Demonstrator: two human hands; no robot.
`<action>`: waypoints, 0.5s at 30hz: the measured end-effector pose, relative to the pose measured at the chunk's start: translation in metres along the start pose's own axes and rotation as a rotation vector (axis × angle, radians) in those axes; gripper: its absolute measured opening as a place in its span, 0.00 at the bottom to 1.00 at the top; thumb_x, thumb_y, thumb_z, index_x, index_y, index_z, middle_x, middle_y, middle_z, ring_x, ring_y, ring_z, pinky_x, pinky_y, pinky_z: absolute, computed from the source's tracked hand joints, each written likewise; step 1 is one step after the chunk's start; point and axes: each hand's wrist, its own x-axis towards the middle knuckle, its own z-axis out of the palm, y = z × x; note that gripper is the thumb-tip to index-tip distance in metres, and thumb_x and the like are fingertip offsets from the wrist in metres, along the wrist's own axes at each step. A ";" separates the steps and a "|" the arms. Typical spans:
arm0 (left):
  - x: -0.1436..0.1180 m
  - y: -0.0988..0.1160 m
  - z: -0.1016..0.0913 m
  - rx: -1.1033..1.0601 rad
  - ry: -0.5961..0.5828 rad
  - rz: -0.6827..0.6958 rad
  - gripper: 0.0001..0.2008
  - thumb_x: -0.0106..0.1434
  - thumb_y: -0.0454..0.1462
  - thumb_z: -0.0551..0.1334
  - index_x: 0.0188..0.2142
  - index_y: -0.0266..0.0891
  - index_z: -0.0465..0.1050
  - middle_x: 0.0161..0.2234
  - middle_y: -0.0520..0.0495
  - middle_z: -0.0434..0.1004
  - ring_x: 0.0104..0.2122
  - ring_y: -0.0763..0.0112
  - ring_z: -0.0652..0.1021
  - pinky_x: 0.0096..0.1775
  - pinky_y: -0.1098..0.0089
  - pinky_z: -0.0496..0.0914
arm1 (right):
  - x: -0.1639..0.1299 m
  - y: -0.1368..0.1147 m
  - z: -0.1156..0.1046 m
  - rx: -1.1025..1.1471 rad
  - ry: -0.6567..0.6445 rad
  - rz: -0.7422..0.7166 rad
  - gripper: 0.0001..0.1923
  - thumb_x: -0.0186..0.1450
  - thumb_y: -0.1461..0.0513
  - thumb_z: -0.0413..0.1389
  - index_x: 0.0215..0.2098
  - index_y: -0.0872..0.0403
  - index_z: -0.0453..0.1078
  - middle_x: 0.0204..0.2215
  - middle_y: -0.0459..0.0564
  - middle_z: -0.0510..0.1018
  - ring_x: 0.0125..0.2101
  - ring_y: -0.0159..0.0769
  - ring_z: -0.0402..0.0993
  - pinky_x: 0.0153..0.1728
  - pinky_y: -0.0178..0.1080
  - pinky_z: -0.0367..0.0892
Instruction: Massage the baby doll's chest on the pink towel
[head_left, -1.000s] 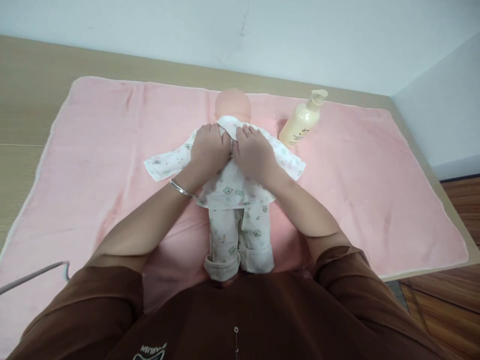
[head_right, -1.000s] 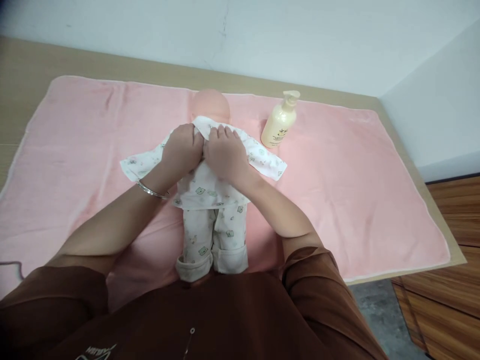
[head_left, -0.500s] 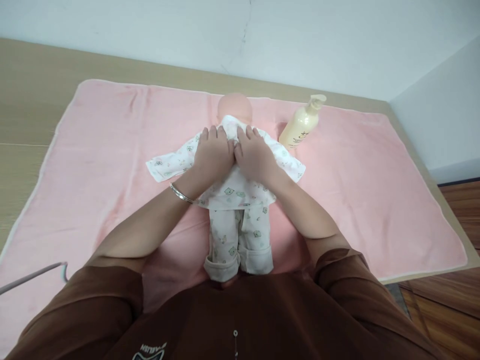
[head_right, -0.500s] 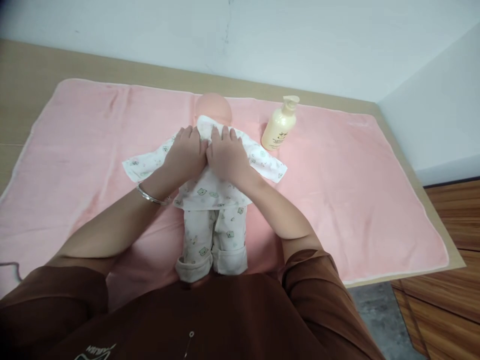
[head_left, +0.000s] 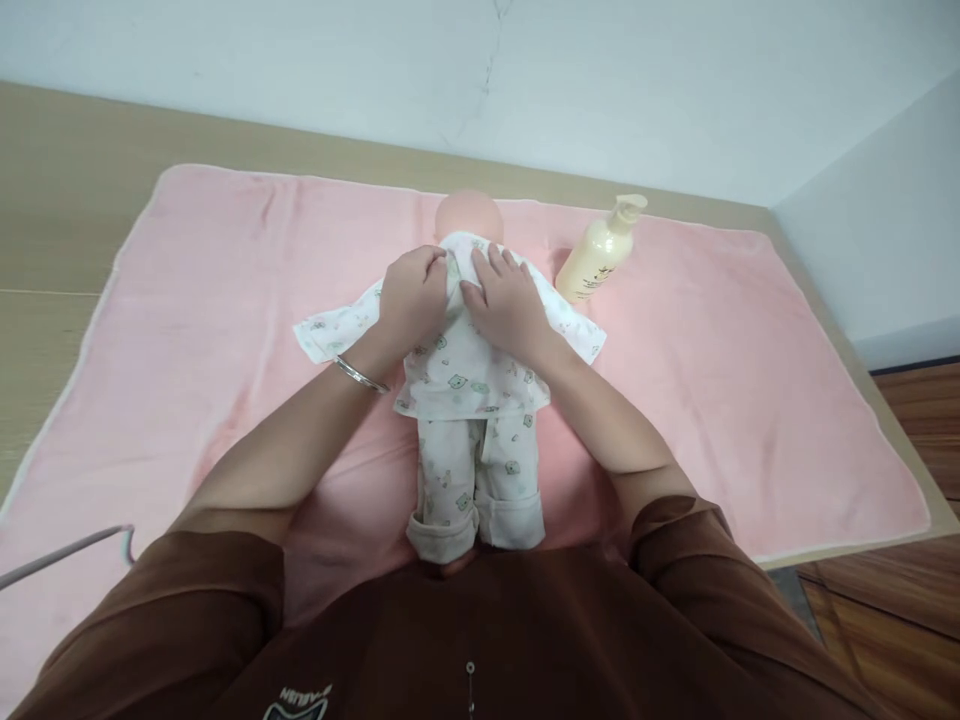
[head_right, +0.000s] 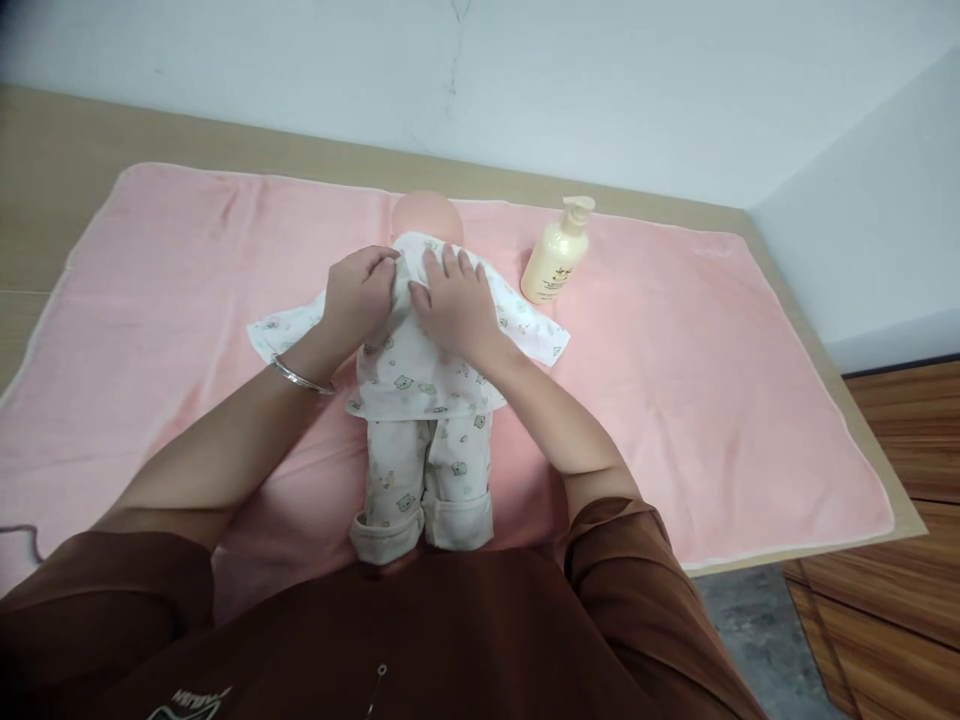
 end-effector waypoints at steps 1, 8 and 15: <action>-0.002 0.001 0.001 0.016 -0.011 0.023 0.16 0.67 0.37 0.49 0.41 0.40 0.77 0.45 0.39 0.83 0.48 0.54 0.80 0.55 0.55 0.72 | 0.004 0.003 0.000 0.013 0.000 0.040 0.32 0.77 0.56 0.43 0.75 0.62 0.51 0.75 0.65 0.53 0.75 0.58 0.46 0.74 0.61 0.45; 0.004 -0.003 -0.001 -0.078 -0.010 -0.063 0.15 0.68 0.39 0.51 0.37 0.41 0.77 0.44 0.41 0.84 0.46 0.57 0.80 0.53 0.59 0.73 | -0.026 -0.024 -0.009 -0.038 0.060 -0.086 0.35 0.76 0.55 0.47 0.76 0.62 0.48 0.77 0.64 0.46 0.77 0.58 0.40 0.75 0.63 0.44; 0.013 -0.007 -0.012 -0.198 0.079 -0.104 0.16 0.72 0.41 0.50 0.37 0.40 0.75 0.41 0.41 0.82 0.46 0.59 0.80 0.52 0.61 0.73 | -0.024 -0.026 -0.003 -0.047 0.036 -0.153 0.31 0.76 0.57 0.45 0.74 0.61 0.54 0.76 0.60 0.50 0.77 0.53 0.41 0.76 0.62 0.38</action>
